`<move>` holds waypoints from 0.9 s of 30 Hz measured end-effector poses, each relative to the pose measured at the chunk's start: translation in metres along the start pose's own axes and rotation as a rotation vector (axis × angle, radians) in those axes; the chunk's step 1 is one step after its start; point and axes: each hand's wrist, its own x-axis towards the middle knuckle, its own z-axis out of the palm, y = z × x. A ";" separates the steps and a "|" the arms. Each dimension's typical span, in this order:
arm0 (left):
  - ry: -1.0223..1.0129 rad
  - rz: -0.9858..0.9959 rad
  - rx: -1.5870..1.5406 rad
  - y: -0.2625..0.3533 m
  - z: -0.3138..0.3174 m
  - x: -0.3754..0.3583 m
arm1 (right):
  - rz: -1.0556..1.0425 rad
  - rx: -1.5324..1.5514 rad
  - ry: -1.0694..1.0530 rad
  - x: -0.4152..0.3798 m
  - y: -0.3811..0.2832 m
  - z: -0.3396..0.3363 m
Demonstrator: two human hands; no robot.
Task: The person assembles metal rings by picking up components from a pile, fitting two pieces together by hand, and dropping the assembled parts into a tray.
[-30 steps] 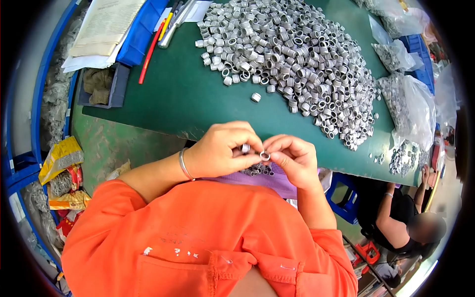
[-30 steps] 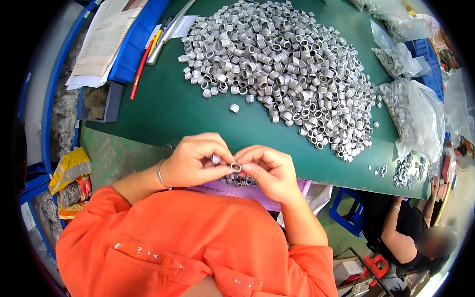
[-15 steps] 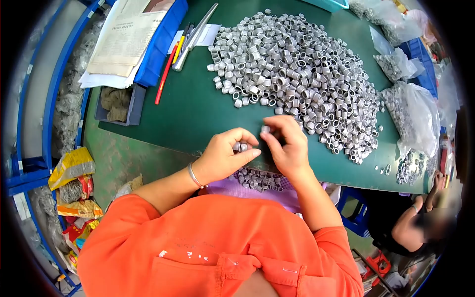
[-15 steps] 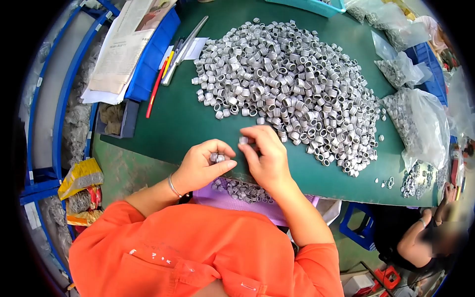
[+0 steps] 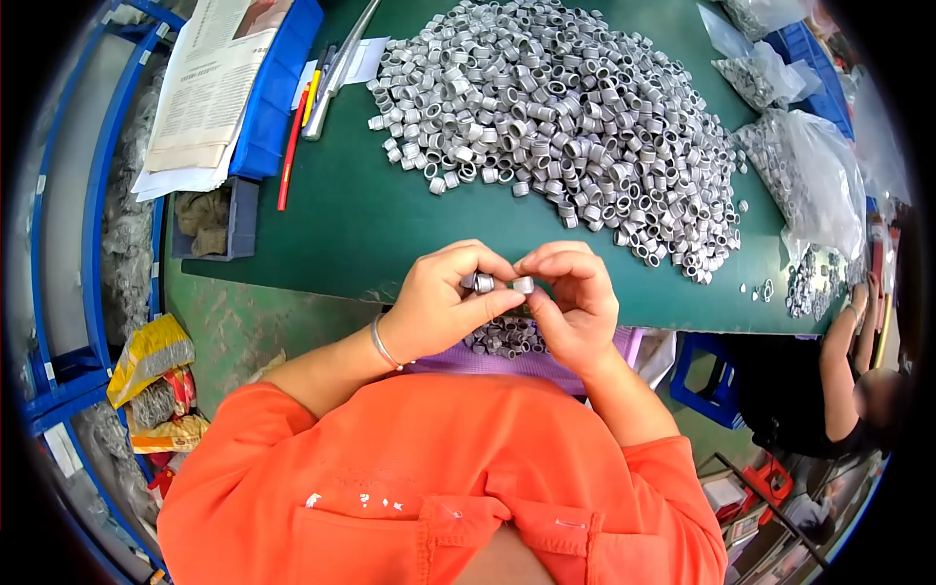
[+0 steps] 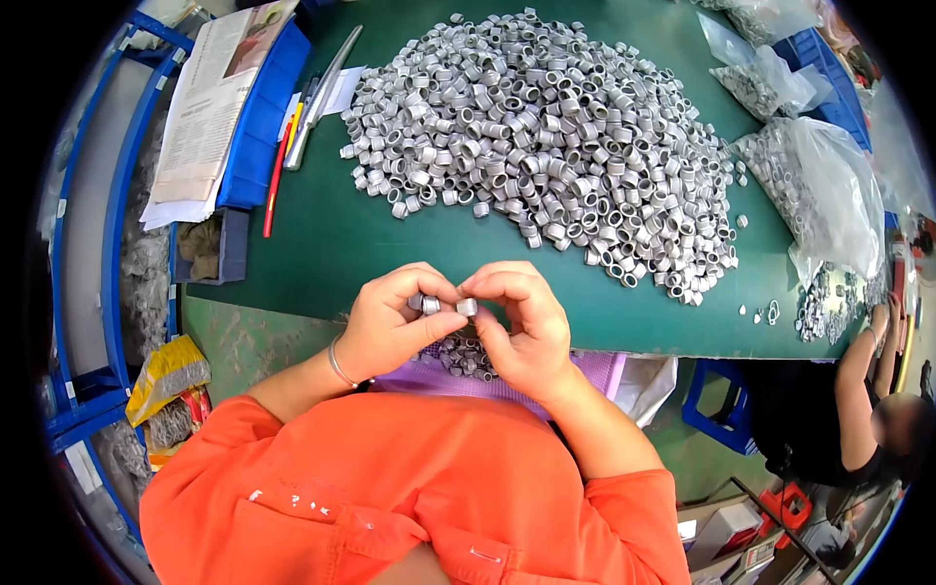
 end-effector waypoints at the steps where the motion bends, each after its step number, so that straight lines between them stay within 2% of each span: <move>1: -0.019 0.053 0.038 0.001 -0.001 -0.001 | -0.033 -0.125 -0.031 0.000 -0.001 -0.005; 3: -0.040 0.172 0.121 0.000 -0.002 -0.003 | -0.073 -0.349 -0.040 0.001 -0.006 -0.013; 4: -0.044 0.173 0.120 0.002 -0.004 -0.003 | -0.142 -0.502 -0.047 0.006 -0.005 -0.020; 6: -0.308 -0.039 0.164 0.010 -0.011 -0.002 | -0.172 -0.794 0.013 0.015 -0.005 -0.027; 7: -0.379 -0.070 0.189 0.008 -0.012 -0.001 | -0.146 -0.887 0.044 0.017 -0.001 -0.031; 8: -0.382 -0.069 0.190 0.003 -0.010 -0.002 | -0.102 -0.903 0.072 0.021 -0.001 -0.030; 10: -0.338 -0.067 0.208 -0.002 -0.007 -0.002 | -0.168 -1.079 0.051 0.029 0.005 -0.030; 14: -0.288 -0.113 0.165 0.001 -0.006 0.000 | -0.265 -1.195 0.016 0.028 0.014 -0.033; 16: -0.237 -0.104 0.151 -0.003 -0.006 0.000 | -0.303 -1.073 0.024 0.025 0.016 -0.035; 18: -0.189 -0.094 0.136 -0.004 -0.004 0.002 | -0.245 -1.037 0.038 0.018 0.010 -0.029; 20: -0.111 -0.229 0.017 -0.002 0.000 0.004 | 0.058 -0.381 0.173 0.006 0.009 -0.018; 22: -0.108 -0.280 -0.077 0.001 0.002 0.008 | 0.053 -0.290 0.108 0.003 0.001 -0.014; 24: -0.082 -0.323 -0.219 0.003 0.003 0.009 | 0.195 0.005 0.105 0.001 -0.005 -0.008; 27: -0.044 -0.214 -0.161 -0.002 0.004 0.008 | 0.246 0.116 0.086 -0.002 -0.007 -0.009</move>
